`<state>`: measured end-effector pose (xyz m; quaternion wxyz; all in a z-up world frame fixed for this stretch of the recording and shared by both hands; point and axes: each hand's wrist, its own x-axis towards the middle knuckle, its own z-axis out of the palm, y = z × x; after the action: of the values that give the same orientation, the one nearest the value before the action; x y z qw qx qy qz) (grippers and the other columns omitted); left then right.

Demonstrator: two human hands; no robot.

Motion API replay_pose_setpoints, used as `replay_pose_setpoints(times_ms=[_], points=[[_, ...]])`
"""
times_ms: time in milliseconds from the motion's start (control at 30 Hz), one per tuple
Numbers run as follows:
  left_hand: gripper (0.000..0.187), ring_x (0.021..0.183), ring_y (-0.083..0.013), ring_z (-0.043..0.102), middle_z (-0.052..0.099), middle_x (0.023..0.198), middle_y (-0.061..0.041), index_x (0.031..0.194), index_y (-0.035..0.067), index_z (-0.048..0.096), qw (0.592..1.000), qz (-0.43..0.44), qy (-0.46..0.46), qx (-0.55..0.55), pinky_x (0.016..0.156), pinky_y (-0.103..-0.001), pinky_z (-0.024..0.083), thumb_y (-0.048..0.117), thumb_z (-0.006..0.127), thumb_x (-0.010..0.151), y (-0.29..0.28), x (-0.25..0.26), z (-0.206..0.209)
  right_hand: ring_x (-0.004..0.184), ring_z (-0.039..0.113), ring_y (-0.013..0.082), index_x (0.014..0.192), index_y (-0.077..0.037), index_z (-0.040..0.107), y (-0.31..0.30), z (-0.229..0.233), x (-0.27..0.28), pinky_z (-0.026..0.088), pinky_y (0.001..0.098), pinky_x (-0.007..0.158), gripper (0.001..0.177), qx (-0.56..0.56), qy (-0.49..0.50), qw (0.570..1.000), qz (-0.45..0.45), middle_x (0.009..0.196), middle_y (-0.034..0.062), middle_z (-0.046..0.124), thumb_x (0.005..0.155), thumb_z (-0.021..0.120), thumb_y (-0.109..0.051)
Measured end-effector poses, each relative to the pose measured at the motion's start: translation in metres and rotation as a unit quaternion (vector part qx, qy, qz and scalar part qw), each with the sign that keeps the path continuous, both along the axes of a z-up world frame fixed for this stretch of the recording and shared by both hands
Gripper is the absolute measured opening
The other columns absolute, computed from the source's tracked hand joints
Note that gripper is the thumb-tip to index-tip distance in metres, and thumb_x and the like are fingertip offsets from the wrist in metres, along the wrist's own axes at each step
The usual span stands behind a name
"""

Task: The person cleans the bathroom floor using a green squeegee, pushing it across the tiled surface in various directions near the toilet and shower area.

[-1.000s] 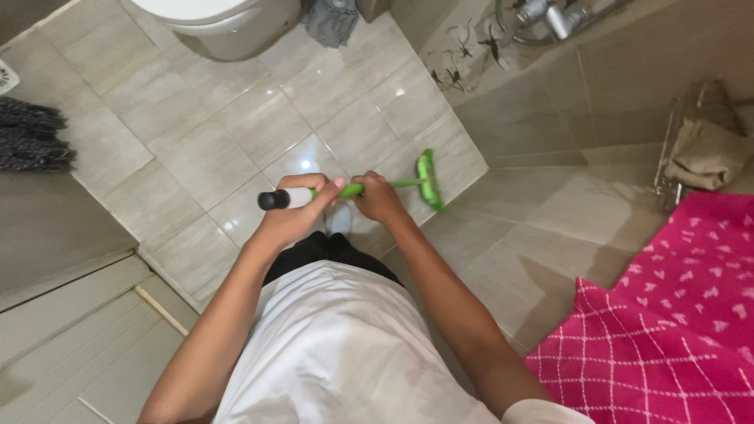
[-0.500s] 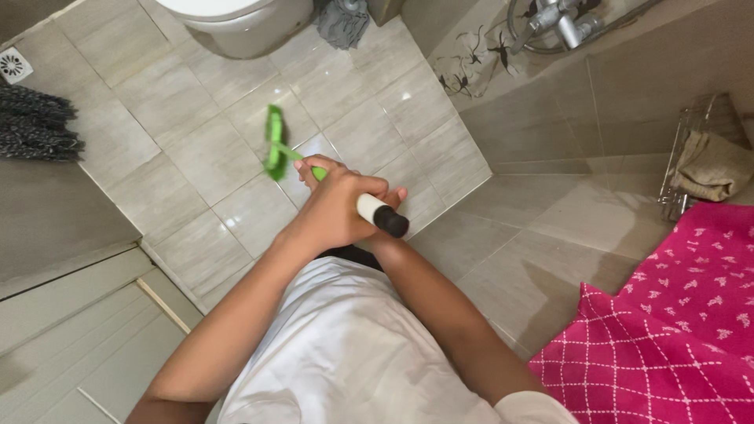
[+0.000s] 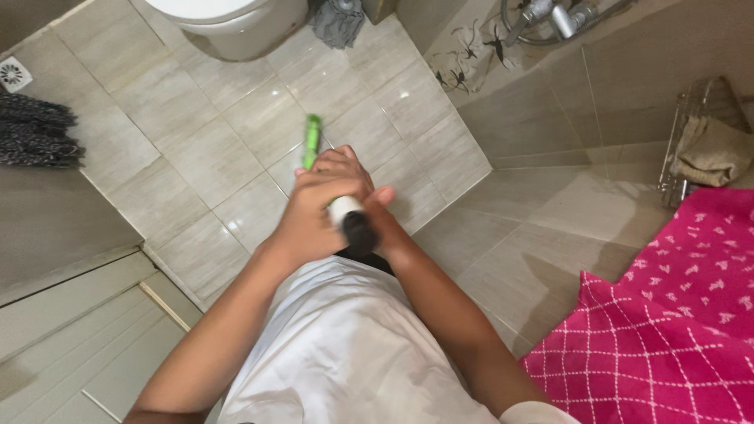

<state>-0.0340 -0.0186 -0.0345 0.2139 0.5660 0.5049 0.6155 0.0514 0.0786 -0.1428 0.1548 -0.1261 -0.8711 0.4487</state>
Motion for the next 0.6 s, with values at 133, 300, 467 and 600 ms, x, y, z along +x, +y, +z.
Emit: replay_pose_setpoints(times_ms=[133, 300, 467, 600], points=[[0.035, 0.057, -0.0136, 0.046, 0.048, 0.061, -0.004, 0.068, 0.005, 0.051, 0.995, 0.034, -0.05, -0.085, 0.055, -0.029, 0.037, 0.011, 0.07, 0.097, -0.018, 0.001, -0.004, 0.101, 0.059, 0.0289, 0.087, -0.009, 0.071, 0.003, -0.015, 0.015, 0.05, 0.0403, 0.088, 0.011, 0.028, -0.002, 0.997, -0.072, 0.099, 0.0059, 0.065, 0.083, 0.071, -0.019], [0.055, 0.051, -0.0086, 0.034, 0.039, 0.052, -0.002, 0.056, 0.004, 0.043, 0.96, 0.052, -0.126, -0.245, 0.048, -0.029, 0.03, 0.023, 0.069, 0.101, -0.015, 0.004, -0.048, 0.099, 0.059, 0.0365, 0.082, -0.006, 0.069, 0.013, -0.067, 0.048, 0.049, 0.0441, 0.084, 0.015, 0.054, -0.06, 0.988, -0.133, 0.094, 0.0122, 0.065, 0.069, 0.077, -0.009], [0.052, 0.057, -0.0084, 0.039, 0.045, 0.056, 0.001, 0.059, 0.002, 0.051, 0.93, 0.058, -0.205, -0.301, 0.053, -0.029, 0.035, 0.028, 0.067, 0.101, -0.013, 0.009, -0.089, 0.094, 0.063, 0.0402, 0.084, -0.003, 0.068, 0.017, -0.149, 0.068, 0.052, 0.0468, 0.082, 0.007, -0.003, -0.118, 0.98, -0.161, 0.094, 0.0176, 0.066, 0.08, 0.074, -0.006], [0.048, 0.058, -0.0099, 0.045, 0.051, 0.057, 0.0, 0.06, 0.002, 0.057, 0.929, 0.083, -0.21, -0.294, 0.056, -0.029, 0.039, 0.029, 0.067, 0.099, -0.018, 0.005, -0.092, 0.093, 0.064, 0.0422, 0.095, -0.004, 0.074, 0.012, -0.18, 0.06, 0.052, 0.0472, 0.083, 0.015, -0.041, -0.114, 0.987, -0.102, 0.092, 0.0204, 0.068, 0.08, 0.071, -0.004]])
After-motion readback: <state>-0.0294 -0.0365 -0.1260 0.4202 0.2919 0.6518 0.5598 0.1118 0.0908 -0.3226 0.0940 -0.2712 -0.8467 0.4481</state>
